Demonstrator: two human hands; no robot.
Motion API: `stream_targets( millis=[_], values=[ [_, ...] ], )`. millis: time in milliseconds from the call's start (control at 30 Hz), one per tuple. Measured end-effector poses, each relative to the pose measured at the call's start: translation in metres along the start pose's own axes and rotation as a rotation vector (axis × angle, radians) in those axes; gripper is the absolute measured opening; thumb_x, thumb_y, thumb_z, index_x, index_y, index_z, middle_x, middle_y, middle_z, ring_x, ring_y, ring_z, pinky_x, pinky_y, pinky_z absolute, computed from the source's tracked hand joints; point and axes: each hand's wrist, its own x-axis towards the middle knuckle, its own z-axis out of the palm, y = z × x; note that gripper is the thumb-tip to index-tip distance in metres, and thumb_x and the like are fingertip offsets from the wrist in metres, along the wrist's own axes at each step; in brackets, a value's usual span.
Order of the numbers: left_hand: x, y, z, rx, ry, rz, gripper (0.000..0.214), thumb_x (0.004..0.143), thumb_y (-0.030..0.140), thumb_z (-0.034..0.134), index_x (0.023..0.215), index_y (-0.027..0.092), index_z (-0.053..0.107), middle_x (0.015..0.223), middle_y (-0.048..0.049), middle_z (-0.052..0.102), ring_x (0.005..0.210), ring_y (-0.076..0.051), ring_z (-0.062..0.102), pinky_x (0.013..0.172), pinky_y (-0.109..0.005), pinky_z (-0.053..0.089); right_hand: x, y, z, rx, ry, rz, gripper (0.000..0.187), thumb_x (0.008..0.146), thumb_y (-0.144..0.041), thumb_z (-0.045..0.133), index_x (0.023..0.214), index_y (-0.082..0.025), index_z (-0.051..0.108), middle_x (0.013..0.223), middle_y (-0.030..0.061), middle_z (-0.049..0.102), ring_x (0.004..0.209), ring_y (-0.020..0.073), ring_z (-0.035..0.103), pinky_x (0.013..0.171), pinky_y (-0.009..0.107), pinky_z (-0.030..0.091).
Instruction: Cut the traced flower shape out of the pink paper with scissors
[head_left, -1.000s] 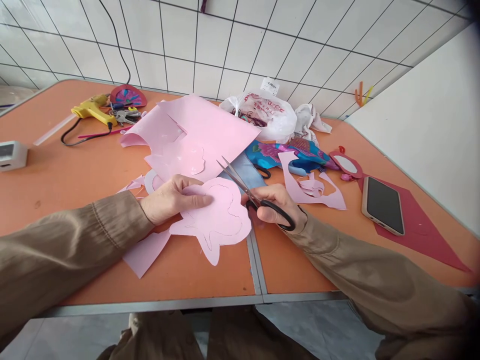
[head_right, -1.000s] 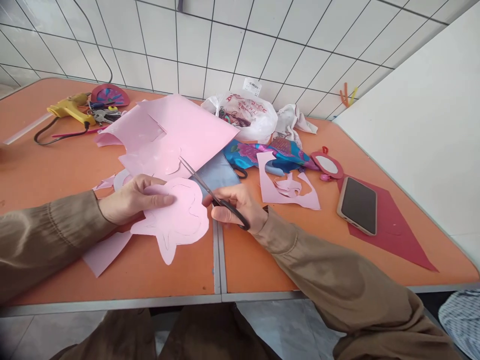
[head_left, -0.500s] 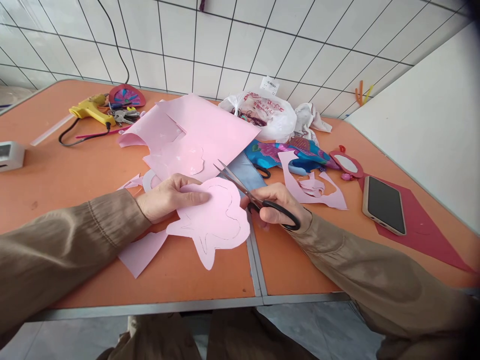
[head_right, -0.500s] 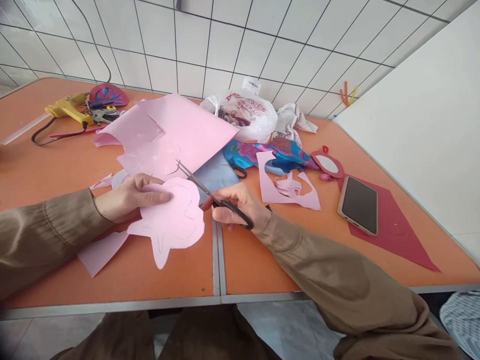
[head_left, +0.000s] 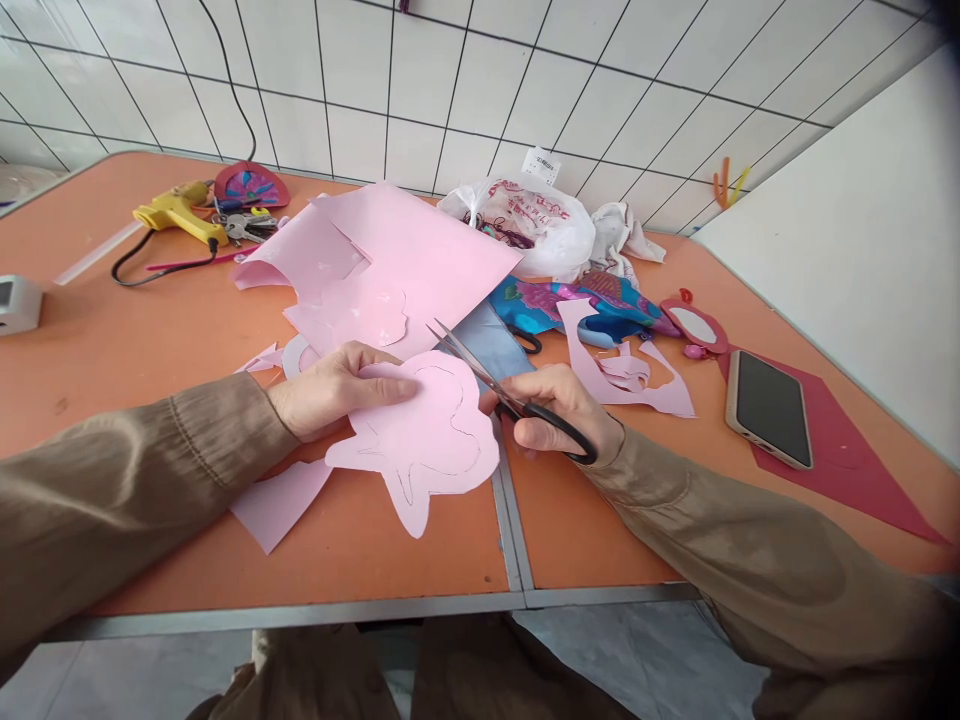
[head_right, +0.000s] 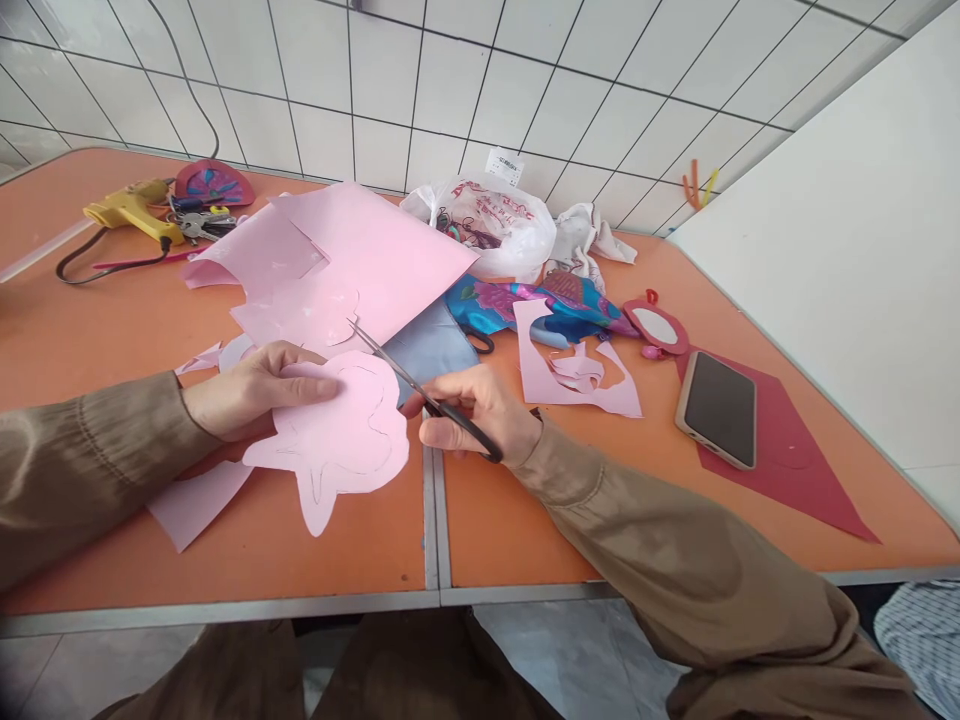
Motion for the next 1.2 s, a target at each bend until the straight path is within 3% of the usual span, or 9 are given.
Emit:
stream_targets(
  millis=[333, 933, 1200],
  values=[
    [0.001, -0.001, 0.001, -0.059, -0.004, -0.012, 0.023, 0.068, 0.032, 0.089, 0.064, 0.013, 0.076, 0.059, -0.0058, 0.073, 0.050, -0.015, 0.065, 0.045, -0.022, 0.047, 0.001, 0.005, -0.002, 0.010, -0.024, 0.022, 0.057, 0.071, -0.065, 0.079, 0.091, -0.012, 0.073, 0.064, -0.0015, 0.056, 0.046, 0.0074, 0.051, 0.040, 0.020, 0.043],
    [0.000, -0.001, 0.001, -0.050, 0.003, -0.014, 0.026, 0.064, 0.037, 0.091, 0.066, 0.014, 0.079, 0.062, -0.0066, 0.075, 0.052, -0.016, 0.068, 0.047, -0.021, 0.052, 0.008, 0.025, -0.008, 0.012, -0.068, -0.049, 0.057, 0.071, -0.065, 0.078, 0.090, -0.012, 0.071, 0.059, -0.0027, 0.056, 0.037, 0.0064, 0.047, 0.032, 0.018, 0.037],
    [0.000, 0.000, 0.000, -0.013, 0.009, -0.030, 0.030, 0.065, 0.038, 0.092, 0.072, 0.011, 0.080, 0.068, -0.0089, 0.077, 0.057, -0.017, 0.071, 0.052, -0.022, 0.056, 0.001, 0.006, -0.002, -0.024, -0.011, 0.022, 0.057, 0.071, -0.066, 0.079, 0.090, -0.012, 0.072, 0.062, -0.0019, 0.057, 0.042, 0.0069, 0.052, 0.038, 0.019, 0.040]
  ],
)
